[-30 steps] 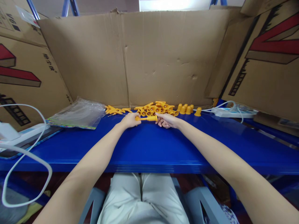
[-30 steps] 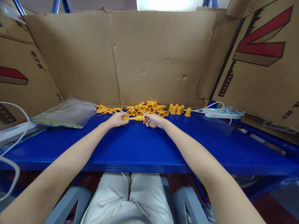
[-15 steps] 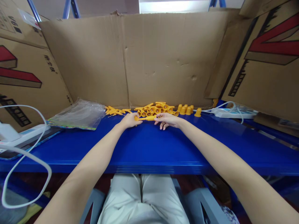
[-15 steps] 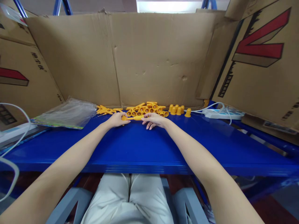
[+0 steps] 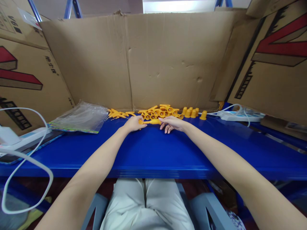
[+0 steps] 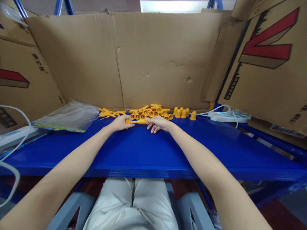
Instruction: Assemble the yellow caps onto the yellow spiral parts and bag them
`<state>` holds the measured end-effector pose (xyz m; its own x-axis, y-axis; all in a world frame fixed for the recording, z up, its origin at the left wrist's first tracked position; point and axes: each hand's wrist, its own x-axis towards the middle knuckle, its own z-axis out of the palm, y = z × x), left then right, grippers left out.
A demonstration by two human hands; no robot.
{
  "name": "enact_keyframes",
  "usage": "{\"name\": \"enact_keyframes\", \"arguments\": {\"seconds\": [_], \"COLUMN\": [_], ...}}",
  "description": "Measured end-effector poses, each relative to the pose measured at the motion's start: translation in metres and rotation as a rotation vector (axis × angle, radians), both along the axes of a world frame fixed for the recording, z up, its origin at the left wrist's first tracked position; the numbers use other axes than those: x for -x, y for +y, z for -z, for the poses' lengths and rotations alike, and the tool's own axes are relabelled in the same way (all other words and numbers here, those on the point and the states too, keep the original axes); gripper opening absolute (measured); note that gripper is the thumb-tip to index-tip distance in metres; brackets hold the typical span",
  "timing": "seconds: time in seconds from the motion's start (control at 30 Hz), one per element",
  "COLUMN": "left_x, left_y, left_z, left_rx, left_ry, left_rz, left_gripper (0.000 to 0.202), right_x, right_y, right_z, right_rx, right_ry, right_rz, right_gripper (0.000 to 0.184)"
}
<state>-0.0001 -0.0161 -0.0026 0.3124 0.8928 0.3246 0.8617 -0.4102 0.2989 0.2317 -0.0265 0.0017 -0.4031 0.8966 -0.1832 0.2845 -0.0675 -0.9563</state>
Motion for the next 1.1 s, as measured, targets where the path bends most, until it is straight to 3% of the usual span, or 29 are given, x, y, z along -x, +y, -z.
{"name": "enact_keyframes", "arguments": {"seconds": [0.5,0.77,1.1], "left_x": [0.0007,0.0013,0.0018], "left_y": [0.0026,0.0049,0.0044], "left_z": [0.0021,0.0034,0.0035], "left_rx": [-0.002,-0.019,0.007], "left_ry": [0.021,-0.012,-0.024], "left_rz": [-0.001,0.014,0.007], "left_gripper": [0.032,0.033,0.034], "right_x": [-0.0012,-0.0007,-0.0013], "right_y": [0.0059,0.0052,0.0005], "right_z": [0.0035,0.0028,0.0025], "right_rx": [0.042,0.067,-0.013], "right_ry": [0.041,0.011,0.038], "right_rz": [-0.017,0.021,-0.027], "right_gripper": [0.028,0.037,0.017]}}
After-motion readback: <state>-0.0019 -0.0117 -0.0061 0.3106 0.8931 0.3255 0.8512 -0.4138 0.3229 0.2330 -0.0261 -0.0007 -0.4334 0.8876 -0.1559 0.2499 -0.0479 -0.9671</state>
